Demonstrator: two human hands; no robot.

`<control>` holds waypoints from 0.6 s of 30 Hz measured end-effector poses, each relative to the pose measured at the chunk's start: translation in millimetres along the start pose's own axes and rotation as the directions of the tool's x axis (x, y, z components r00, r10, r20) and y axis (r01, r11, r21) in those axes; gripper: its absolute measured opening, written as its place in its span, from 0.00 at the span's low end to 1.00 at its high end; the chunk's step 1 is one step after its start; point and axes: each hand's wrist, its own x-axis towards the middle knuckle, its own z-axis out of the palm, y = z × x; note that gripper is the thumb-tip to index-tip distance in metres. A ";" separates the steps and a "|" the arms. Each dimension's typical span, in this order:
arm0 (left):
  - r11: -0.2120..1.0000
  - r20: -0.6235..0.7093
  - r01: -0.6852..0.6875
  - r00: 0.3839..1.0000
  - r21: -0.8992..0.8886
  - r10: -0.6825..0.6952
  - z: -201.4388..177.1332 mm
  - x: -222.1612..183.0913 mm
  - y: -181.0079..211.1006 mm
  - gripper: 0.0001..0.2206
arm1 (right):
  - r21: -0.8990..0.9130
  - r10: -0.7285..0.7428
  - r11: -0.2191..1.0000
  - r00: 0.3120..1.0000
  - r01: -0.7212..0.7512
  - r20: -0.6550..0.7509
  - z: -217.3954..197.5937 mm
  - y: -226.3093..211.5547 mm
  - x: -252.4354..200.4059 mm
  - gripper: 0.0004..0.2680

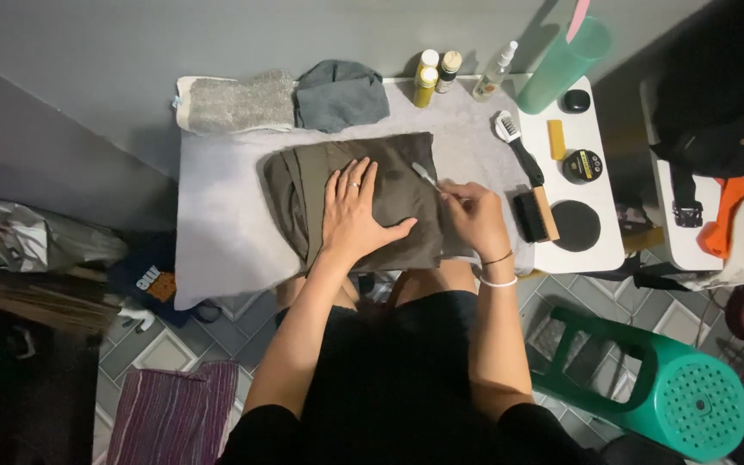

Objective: A person is detailing the edges of a brown bag by carefully applying a liquid substance along the seams using a small applicator tool on a repair bench.

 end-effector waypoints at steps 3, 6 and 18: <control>1.000 -0.002 0.010 1.000 -0.006 -0.010 0.6 0.4 0.1 0.49 | -0.017 0.014 1.000 0.997 -0.015 -0.071 -1.9 5.4 -4.6 0.08; 1.000 -0.006 0.003 1.000 0.005 -0.003 -0.6 -0.2 1.9 0.49 | 0.053 0.025 0.998 0.998 -0.021 -0.058 -7.9 -16.1 -13.7 0.06; 0.999 0.019 0.030 0.999 -0.041 -0.029 -4.1 -2.3 1.4 0.50 | 0.028 0.070 0.997 0.991 -0.068 -0.115 3.9 1.9 -17.0 0.07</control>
